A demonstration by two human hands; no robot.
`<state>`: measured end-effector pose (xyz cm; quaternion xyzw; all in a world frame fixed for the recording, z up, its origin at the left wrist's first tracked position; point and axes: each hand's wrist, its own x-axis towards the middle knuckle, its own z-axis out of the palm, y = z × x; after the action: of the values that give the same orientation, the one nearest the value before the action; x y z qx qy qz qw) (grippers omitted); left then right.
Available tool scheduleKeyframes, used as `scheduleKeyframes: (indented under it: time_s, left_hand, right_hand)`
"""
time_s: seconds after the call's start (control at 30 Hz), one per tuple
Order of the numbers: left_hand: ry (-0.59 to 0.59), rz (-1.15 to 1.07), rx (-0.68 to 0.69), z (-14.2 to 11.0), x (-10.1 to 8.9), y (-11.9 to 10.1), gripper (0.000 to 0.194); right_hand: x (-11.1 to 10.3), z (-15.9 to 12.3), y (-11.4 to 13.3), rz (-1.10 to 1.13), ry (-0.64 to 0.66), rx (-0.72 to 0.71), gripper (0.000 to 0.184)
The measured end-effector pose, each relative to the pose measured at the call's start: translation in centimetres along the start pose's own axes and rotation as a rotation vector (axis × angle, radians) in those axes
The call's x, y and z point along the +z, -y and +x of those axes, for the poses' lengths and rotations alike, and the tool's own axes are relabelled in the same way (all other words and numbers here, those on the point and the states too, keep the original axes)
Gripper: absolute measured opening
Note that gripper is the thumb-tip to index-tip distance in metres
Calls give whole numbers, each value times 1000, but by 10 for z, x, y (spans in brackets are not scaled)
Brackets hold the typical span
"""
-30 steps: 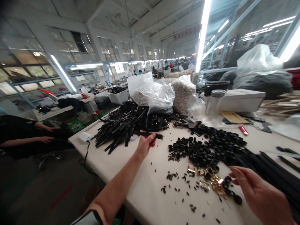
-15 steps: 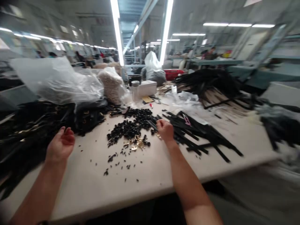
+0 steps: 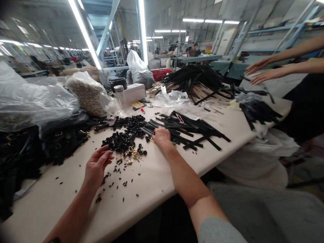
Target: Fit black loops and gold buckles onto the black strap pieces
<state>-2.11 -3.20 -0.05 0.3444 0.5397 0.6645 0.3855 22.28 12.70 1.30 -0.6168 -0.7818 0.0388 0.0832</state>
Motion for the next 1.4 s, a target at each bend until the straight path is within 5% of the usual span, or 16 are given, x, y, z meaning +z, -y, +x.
scheduleKeyframes:
  time_s: [0.8, 1.07, 1.23, 1.4]
  left_hand:
    - [212, 228, 17, -11, 8, 3, 33]
    - [219, 222, 5, -10, 7, -1, 37]
    - [168, 106, -101, -3, 7, 0, 53]
    - [84, -94, -238, 2, 5, -1, 63]
  right_hand:
    - [16, 2, 22, -49, -47, -67, 26]
    - [7, 0, 7, 24, -152, -6, 28]
    - [-2, -17, 23, 467, -186, -324, 22]
    - [3, -38, 49, 876, 99, -588, 19]
